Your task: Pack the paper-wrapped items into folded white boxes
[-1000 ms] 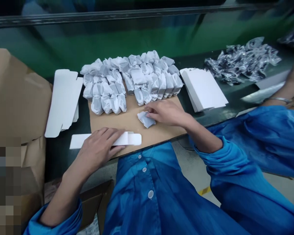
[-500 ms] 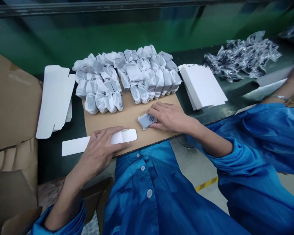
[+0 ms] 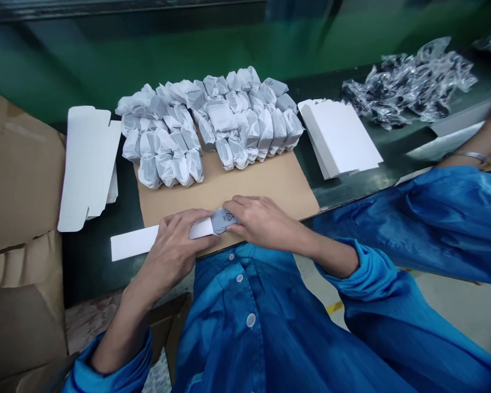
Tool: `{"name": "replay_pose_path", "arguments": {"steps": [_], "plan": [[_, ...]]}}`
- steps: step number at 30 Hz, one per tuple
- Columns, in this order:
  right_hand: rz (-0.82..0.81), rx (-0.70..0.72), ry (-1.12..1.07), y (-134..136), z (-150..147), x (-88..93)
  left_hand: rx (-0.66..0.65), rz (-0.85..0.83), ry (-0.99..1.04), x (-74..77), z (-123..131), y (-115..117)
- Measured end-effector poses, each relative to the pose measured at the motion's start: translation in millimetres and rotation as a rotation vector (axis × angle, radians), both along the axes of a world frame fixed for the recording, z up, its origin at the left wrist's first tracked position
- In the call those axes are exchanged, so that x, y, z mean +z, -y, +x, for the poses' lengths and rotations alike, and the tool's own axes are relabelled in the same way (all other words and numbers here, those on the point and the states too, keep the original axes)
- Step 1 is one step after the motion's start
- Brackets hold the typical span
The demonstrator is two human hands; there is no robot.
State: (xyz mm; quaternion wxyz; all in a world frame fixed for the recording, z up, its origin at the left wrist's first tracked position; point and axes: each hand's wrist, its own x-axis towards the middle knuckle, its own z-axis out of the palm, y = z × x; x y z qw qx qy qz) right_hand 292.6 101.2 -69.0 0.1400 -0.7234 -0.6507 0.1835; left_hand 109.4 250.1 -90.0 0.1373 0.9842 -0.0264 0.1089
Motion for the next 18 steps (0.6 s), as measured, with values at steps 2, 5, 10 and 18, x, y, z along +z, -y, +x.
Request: {"name": "replay_pose_path", "arguments": {"steps": [2,5,10,18], "plan": [[0.068,-0.106,-0.046,0,-14,-8.9,0.026,-0.002,0.036,-2.5,-1,0],[0.191,-0.264,-0.368,5,-34,-24.0,0.06,-0.003,0.094,-6.6,-3,2],[0.265,-0.334,-0.867,6,-50,-34.6,0.106,0.074,0.156,-13.1,-8,9],[0.139,-0.247,-0.678,-32,-45,-18.4,0.329,0.015,0.306,-28.3,5,24]]}}
